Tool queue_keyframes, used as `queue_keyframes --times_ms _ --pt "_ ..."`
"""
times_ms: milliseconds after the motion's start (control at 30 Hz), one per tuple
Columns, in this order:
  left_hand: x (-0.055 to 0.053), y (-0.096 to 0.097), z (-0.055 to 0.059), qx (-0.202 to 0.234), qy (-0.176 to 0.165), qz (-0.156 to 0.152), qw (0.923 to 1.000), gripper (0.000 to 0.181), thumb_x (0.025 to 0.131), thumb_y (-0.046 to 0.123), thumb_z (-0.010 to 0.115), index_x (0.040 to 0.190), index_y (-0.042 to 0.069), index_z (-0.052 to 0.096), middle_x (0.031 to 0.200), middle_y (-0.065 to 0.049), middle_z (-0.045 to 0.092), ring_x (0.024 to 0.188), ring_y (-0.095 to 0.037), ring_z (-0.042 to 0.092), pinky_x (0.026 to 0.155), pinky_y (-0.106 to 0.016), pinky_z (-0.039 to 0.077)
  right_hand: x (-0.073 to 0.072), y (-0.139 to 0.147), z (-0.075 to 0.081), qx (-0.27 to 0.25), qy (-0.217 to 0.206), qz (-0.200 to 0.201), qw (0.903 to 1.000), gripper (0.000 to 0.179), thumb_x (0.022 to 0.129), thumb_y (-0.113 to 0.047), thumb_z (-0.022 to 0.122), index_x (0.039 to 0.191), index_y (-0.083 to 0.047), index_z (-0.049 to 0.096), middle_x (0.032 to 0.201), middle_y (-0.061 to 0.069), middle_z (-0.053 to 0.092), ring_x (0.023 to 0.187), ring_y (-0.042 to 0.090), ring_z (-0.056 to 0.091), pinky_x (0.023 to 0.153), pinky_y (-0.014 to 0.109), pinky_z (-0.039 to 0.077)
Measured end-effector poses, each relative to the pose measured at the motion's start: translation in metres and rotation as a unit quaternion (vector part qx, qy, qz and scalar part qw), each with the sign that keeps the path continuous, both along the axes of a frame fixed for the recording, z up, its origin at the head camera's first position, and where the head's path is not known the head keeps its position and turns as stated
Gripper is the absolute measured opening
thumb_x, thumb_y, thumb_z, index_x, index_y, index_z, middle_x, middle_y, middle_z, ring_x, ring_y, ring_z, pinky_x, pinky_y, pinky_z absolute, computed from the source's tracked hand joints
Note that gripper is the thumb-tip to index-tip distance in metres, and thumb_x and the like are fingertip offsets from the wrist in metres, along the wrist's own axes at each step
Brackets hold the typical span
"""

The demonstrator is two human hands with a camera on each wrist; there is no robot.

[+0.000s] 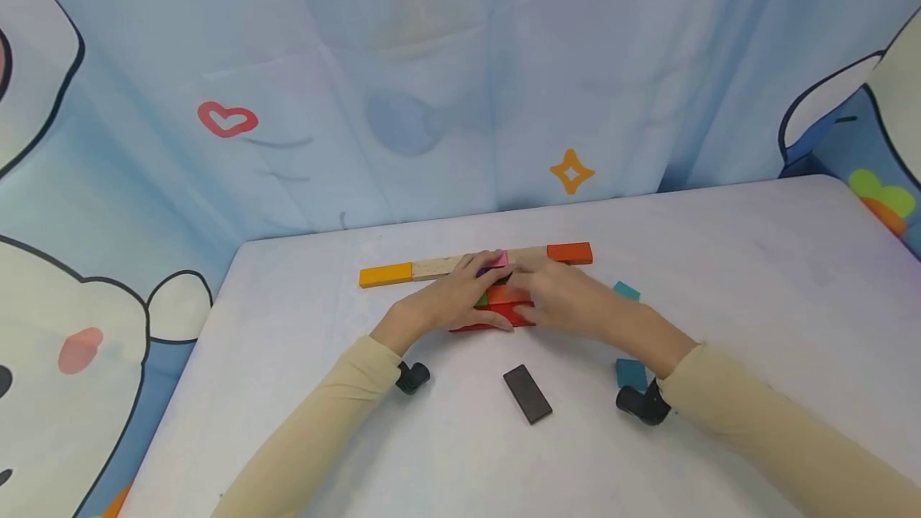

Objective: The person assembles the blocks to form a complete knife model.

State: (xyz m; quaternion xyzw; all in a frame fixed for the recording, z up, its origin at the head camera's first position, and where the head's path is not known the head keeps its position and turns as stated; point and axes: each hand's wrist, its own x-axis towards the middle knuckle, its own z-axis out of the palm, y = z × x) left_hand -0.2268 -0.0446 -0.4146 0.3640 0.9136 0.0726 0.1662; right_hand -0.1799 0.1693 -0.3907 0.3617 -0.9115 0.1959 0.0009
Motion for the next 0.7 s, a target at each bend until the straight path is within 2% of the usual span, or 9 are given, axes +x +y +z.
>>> queue_keyframes --times_ms 167,333,400,533,700 --pt "0.000 0.000 0.000 -0.011 0.010 -0.008 0.9999 0.086 0.099 0.058 0.064 0.167 0.019 0.029 0.174 -0.006 0.014 0.158 -0.023 0.017 0.124 -0.033 0.032 0.038 -0.015 -0.001 0.035 -0.053 0.050 0.9968 0.025 0.089 -0.026 0.087 0.108 -0.012 0.079 0.109 0.003 0.065 0.097 0.019 0.065 0.084 0.035 0.062" --pt "0.001 -0.001 0.000 0.000 0.002 0.000 1.0000 0.090 0.096 0.061 0.066 0.167 0.020 0.029 0.174 -0.005 0.014 0.158 -0.023 0.018 0.123 -0.035 0.033 0.068 -0.016 -0.011 0.084 -0.100 0.058 0.9897 0.044 0.086 -0.040 0.087 0.119 -0.015 0.074 0.119 0.007 0.061 0.102 0.023 0.062 0.086 0.039 0.063" --pt "0.001 -0.001 0.001 0.004 -0.002 0.003 1.0000 0.091 0.095 0.062 0.067 0.167 0.020 0.029 0.174 -0.005 0.014 0.158 -0.023 0.018 0.123 -0.036 0.033 0.077 -0.014 -0.016 0.081 -0.118 0.048 0.9885 0.046 0.085 -0.038 0.088 0.123 -0.016 0.072 0.120 0.006 0.059 0.103 0.021 0.059 0.086 0.038 0.063" --pt "0.002 -0.002 0.001 0.009 -0.006 0.005 0.9999 0.093 0.095 0.063 0.067 0.167 0.021 0.028 0.175 -0.004 0.012 0.158 -0.023 0.017 0.123 -0.037 0.033 0.086 -0.007 -0.022 0.053 -0.147 0.023 0.9874 0.044 0.084 -0.021 0.091 0.123 -0.018 0.072 0.120 0.001 0.056 0.102 0.018 0.058 0.085 0.034 0.062" --pt "0.002 -0.002 0.000 0.013 -0.007 0.002 0.9999 0.093 0.095 0.063 0.067 0.168 0.022 0.027 0.175 -0.004 0.012 0.158 -0.023 0.017 0.124 -0.037 0.032 0.091 0.005 -0.026 0.032 -0.130 0.001 0.9910 0.047 0.082 -0.011 0.090 0.125 -0.016 0.071 0.119 0.001 0.058 0.099 0.018 0.061 0.084 0.039 0.063"
